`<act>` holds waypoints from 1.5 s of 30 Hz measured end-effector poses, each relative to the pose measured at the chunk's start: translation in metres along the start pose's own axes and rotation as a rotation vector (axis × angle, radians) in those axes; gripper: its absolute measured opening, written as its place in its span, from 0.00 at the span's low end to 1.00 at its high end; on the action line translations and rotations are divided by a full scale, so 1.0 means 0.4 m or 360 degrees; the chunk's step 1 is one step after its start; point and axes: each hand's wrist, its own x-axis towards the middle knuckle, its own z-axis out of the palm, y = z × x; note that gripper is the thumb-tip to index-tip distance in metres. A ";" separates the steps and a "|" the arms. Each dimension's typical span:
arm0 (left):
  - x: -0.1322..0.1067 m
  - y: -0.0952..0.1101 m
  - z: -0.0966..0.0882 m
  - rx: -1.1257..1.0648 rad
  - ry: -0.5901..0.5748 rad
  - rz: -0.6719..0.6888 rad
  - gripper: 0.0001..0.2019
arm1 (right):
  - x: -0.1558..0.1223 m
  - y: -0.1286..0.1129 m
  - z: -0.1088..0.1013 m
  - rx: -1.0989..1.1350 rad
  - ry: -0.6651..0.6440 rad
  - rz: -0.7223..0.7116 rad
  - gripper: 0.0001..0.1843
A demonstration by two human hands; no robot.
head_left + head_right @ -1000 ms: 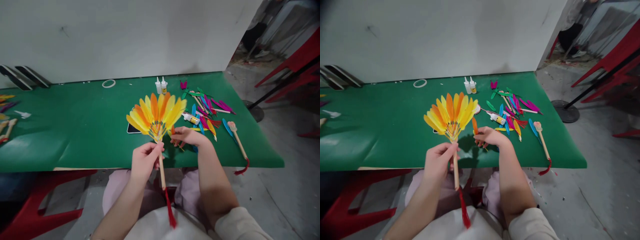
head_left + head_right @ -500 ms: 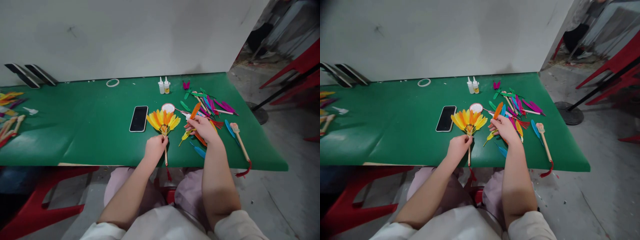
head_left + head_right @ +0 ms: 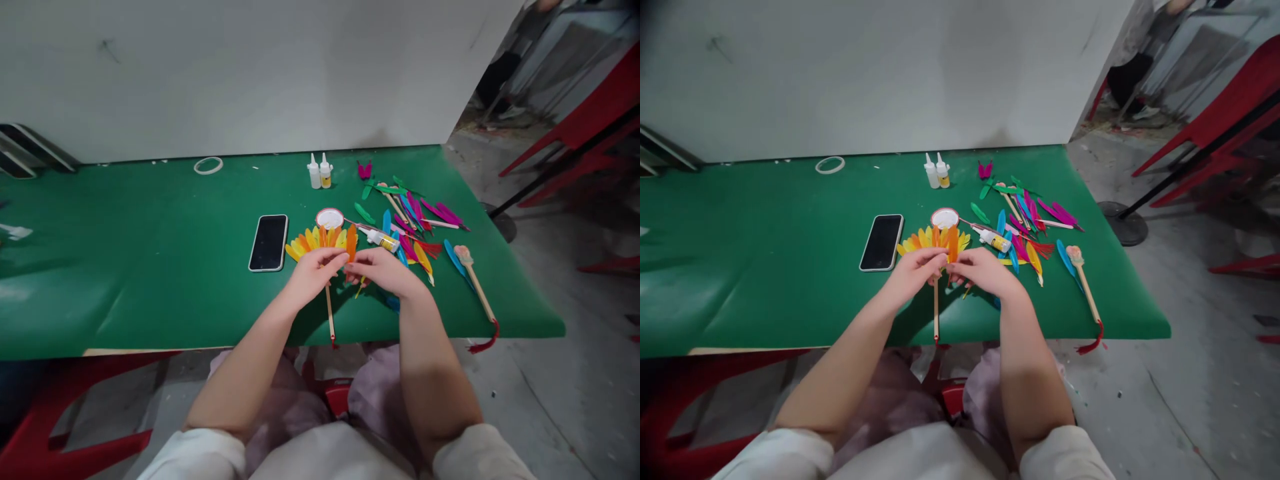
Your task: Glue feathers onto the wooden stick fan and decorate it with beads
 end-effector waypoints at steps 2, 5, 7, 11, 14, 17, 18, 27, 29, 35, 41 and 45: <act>0.012 -0.010 0.003 -0.0067 -0.0014 0.0028 0.13 | 0.004 -0.001 0.016 -0.0085 -0.0094 -0.0049 0.12; 0.004 -0.026 -0.007 -0.0154 0.0214 0.0102 0.11 | 0.002 -0.002 0.011 -0.0294 -0.0072 -0.0146 0.13; -0.013 -0.031 -0.023 -0.0309 0.0456 0.0097 0.12 | -0.003 0.003 -0.020 -0.0468 0.0183 -0.0217 0.14; -0.044 -0.037 -0.049 -0.0584 0.0844 0.0190 0.13 | 0.001 0.041 -0.102 -0.1024 0.1102 -0.0167 0.19; -0.054 -0.045 -0.047 -0.0594 0.0869 0.0305 0.12 | 0.025 0.082 -0.127 -0.1459 0.1174 0.0062 0.27; -0.056 -0.057 -0.037 -0.0442 0.0757 0.0421 0.10 | 0.044 0.102 -0.125 -0.1604 0.1166 0.0196 0.23; -0.056 -0.061 -0.035 -0.0381 0.0721 0.0456 0.10 | 0.044 0.103 -0.125 -0.1586 0.1180 0.0188 0.21; -0.076 -0.084 -0.019 0.0276 0.0679 0.0854 0.11 | -0.024 0.027 -0.119 0.0035 0.1687 -0.0399 0.20; -0.085 -0.089 -0.001 0.0389 0.0628 0.1063 0.14 | -0.030 0.004 -0.104 0.0308 0.1804 -0.0621 0.16; -0.118 -0.107 0.062 0.0541 0.0417 0.1497 0.22 | -0.067 -0.043 -0.087 0.1258 0.1657 -0.0903 0.21; -0.140 -0.085 0.061 0.0709 0.0124 0.1599 0.21 | -0.047 -0.033 -0.055 0.1125 0.1250 -0.0598 0.29; -0.138 -0.073 0.051 0.0740 0.0122 0.1644 0.17 | -0.003 -0.039 0.003 0.0980 0.1179 -0.0322 0.31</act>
